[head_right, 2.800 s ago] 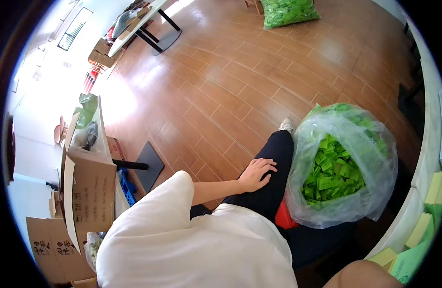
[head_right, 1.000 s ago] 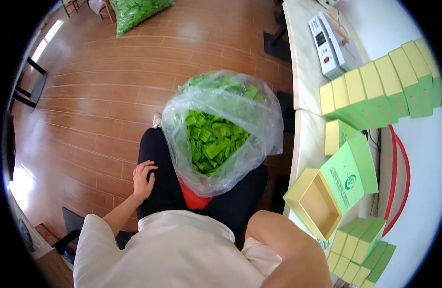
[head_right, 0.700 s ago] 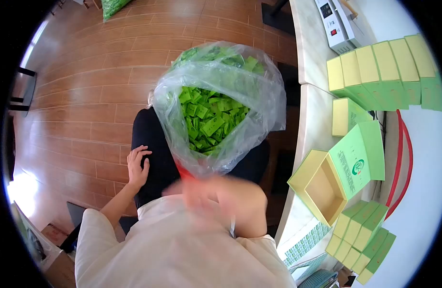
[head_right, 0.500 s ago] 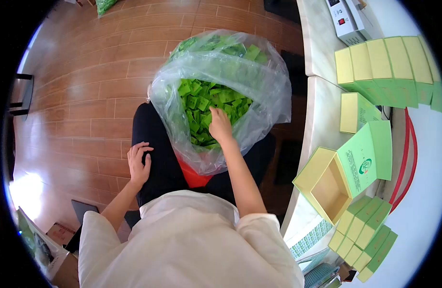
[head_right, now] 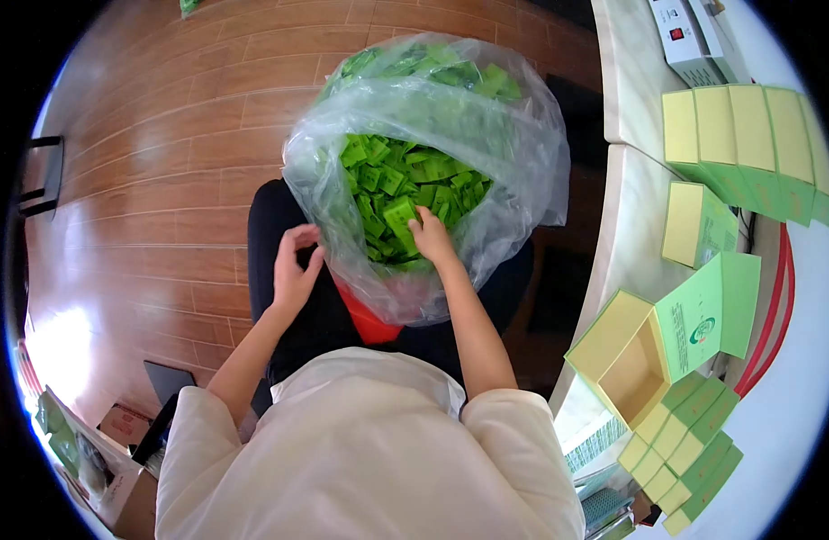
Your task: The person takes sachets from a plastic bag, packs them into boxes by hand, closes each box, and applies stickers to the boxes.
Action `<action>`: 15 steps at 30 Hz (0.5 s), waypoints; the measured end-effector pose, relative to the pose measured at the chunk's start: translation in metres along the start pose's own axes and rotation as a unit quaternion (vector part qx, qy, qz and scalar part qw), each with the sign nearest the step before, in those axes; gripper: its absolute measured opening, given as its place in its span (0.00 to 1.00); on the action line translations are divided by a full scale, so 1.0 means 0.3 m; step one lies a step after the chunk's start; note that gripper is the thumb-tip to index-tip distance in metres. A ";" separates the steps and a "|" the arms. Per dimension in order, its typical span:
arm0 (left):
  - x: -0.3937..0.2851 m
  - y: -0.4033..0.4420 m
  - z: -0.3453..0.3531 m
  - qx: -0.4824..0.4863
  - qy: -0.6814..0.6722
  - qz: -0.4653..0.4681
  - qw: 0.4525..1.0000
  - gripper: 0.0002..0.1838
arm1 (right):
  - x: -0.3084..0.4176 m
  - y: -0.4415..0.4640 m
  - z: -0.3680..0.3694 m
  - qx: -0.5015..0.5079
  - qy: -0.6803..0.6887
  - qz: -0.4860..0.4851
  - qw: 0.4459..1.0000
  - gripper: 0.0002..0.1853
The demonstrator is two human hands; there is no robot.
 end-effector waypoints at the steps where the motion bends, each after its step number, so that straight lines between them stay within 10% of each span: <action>1: 0.034 0.020 0.047 0.016 -0.084 -0.023 0.996 0.26 | 0.019 -0.025 -0.005 0.078 0.143 -0.003 0.987 0.22; 4: 0.106 0.034 0.169 0.096 -0.289 -0.224 0.926 0.39 | 0.111 -0.121 0.040 0.144 0.462 0.035 0.874 0.21; 9: 0.188 0.022 0.193 0.072 -0.253 -0.292 0.920 0.32 | 0.212 -0.146 0.127 0.101 0.104 -0.052 0.988 0.22; 13: 0.264 0.049 0.145 -0.021 -0.326 -0.379 0.866 0.14 | 0.191 -0.019 0.159 -0.132 -0.177 0.042 0.974 0.25; 15: 0.276 0.049 0.146 -0.011 -0.286 -0.378 0.881 0.19 | 0.150 0.052 0.209 -0.076 -0.196 0.059 0.976 0.24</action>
Point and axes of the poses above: each hand's wrist, its own y-axis towards the middle knuckle, its own z-axis out of the palm, x = y × z, the point moved 2 cm from there along y, towards the middle knuckle, and after that the axes turned 15 degrees about -y, right-handed, at the moved point
